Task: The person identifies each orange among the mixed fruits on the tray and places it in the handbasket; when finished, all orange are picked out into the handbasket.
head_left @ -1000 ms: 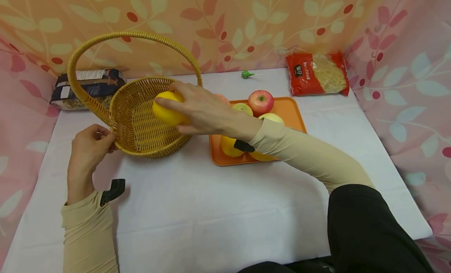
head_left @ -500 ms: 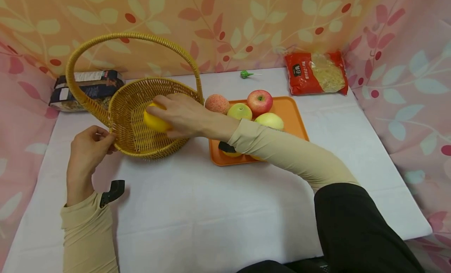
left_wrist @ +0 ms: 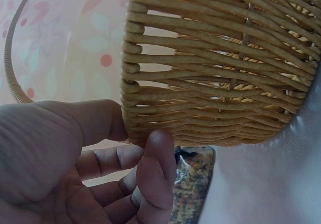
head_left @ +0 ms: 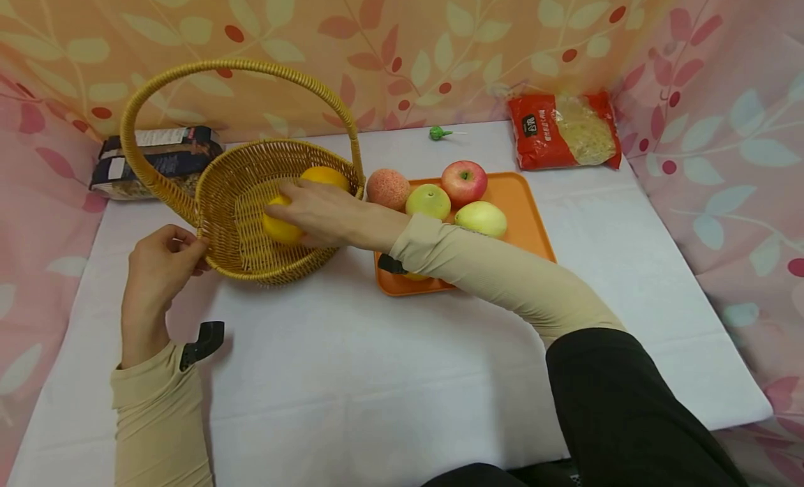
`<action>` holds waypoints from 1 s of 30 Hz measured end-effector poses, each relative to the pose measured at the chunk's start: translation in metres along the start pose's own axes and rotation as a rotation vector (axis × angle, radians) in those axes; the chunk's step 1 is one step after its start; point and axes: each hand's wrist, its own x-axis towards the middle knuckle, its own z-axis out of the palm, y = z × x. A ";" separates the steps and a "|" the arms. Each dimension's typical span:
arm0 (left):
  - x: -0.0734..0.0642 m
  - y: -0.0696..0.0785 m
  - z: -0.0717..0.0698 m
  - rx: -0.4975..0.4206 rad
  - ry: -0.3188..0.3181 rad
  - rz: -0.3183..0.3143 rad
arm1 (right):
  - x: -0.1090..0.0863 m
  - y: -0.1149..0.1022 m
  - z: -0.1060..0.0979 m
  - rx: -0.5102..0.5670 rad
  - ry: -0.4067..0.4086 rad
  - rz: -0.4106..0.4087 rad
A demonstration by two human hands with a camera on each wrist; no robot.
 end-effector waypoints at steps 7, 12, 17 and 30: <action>0.000 -0.001 0.001 0.000 0.002 0.001 | 0.005 0.003 0.008 -0.049 -0.017 -0.022; 0.000 -0.001 0.001 -0.003 0.003 0.008 | 0.007 0.003 0.011 -0.026 -0.045 -0.009; 0.000 -0.001 0.000 0.004 0.000 0.008 | 0.008 0.003 0.013 -0.007 -0.093 0.001; 0.001 0.001 0.000 0.004 -0.005 -0.008 | 0.011 0.006 0.015 0.048 -0.141 0.025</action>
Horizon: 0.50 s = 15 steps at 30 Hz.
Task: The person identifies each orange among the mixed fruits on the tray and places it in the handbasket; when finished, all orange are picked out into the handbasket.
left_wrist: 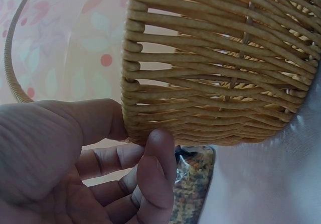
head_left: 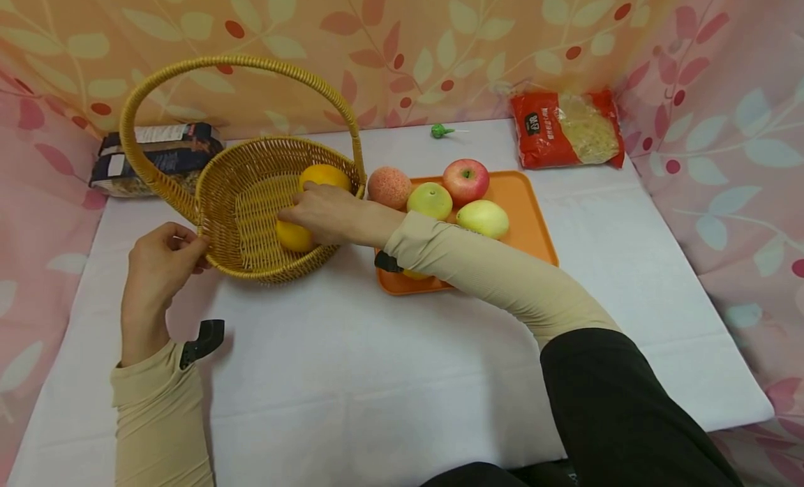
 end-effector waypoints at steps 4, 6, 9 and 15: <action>-0.001 0.000 0.000 -0.003 0.002 0.001 | 0.000 0.001 -0.001 0.010 -0.021 0.004; -0.001 0.000 -0.001 -0.002 0.004 0.005 | 0.001 0.002 -0.002 0.015 -0.035 0.007; -0.001 0.000 0.000 0.000 0.006 0.006 | 0.000 0.002 -0.003 0.020 -0.052 0.015; 0.000 -0.001 0.000 -0.003 0.004 0.003 | -0.001 0.003 -0.007 0.032 -0.066 0.023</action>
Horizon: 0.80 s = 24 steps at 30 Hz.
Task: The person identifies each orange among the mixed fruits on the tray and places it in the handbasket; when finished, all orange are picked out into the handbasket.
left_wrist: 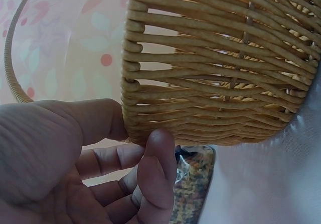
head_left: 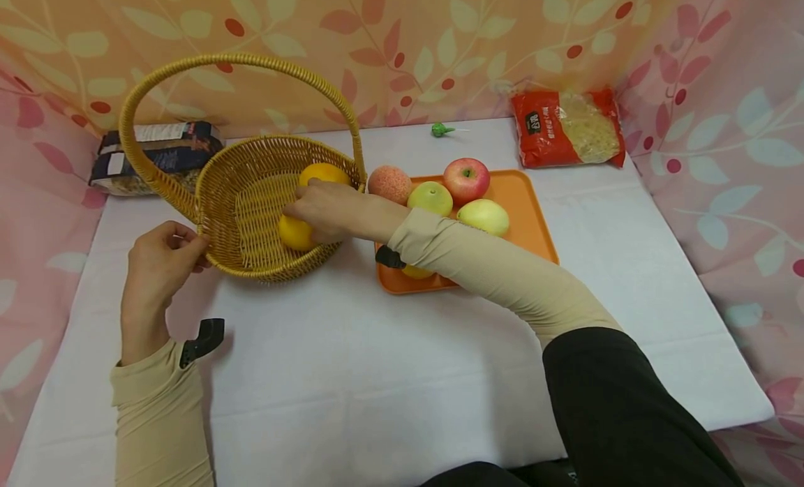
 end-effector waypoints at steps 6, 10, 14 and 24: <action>-0.001 0.001 0.000 -0.003 0.007 -0.001 | -0.003 0.001 -0.001 0.018 0.006 -0.004; -0.001 0.001 0.000 0.000 0.010 0.002 | -0.003 0.001 -0.001 0.021 0.005 0.003; 0.000 0.001 0.000 -0.008 0.003 0.000 | -0.002 0.001 -0.001 0.021 0.004 0.006; 0.000 0.002 0.000 -0.003 0.001 -0.014 | -0.017 0.010 -0.011 0.050 0.016 0.014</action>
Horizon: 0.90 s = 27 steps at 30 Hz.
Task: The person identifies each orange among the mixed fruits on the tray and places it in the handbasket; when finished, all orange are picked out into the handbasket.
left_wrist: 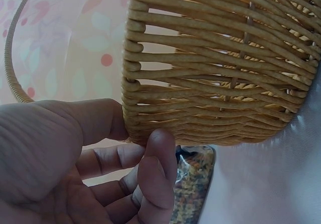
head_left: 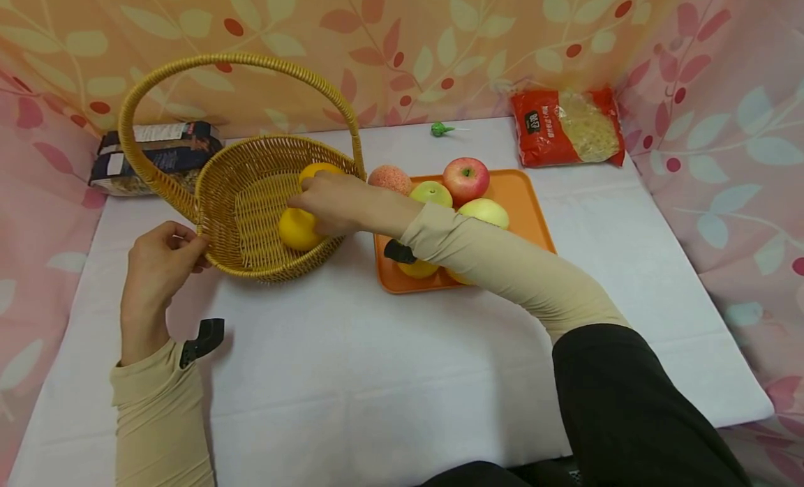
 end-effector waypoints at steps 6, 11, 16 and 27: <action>0.001 0.000 0.001 0.004 -0.004 0.001 | -0.036 0.017 -0.011 0.053 0.122 -0.035; 0.001 0.000 0.001 0.006 -0.004 -0.006 | -0.073 0.032 -0.014 0.096 0.254 -0.052; 0.002 0.000 0.001 0.002 0.002 -0.001 | -0.108 0.045 -0.003 0.117 0.355 -0.061; 0.000 0.000 0.000 -0.003 0.005 0.003 | -0.144 0.049 0.036 -0.016 0.224 -0.092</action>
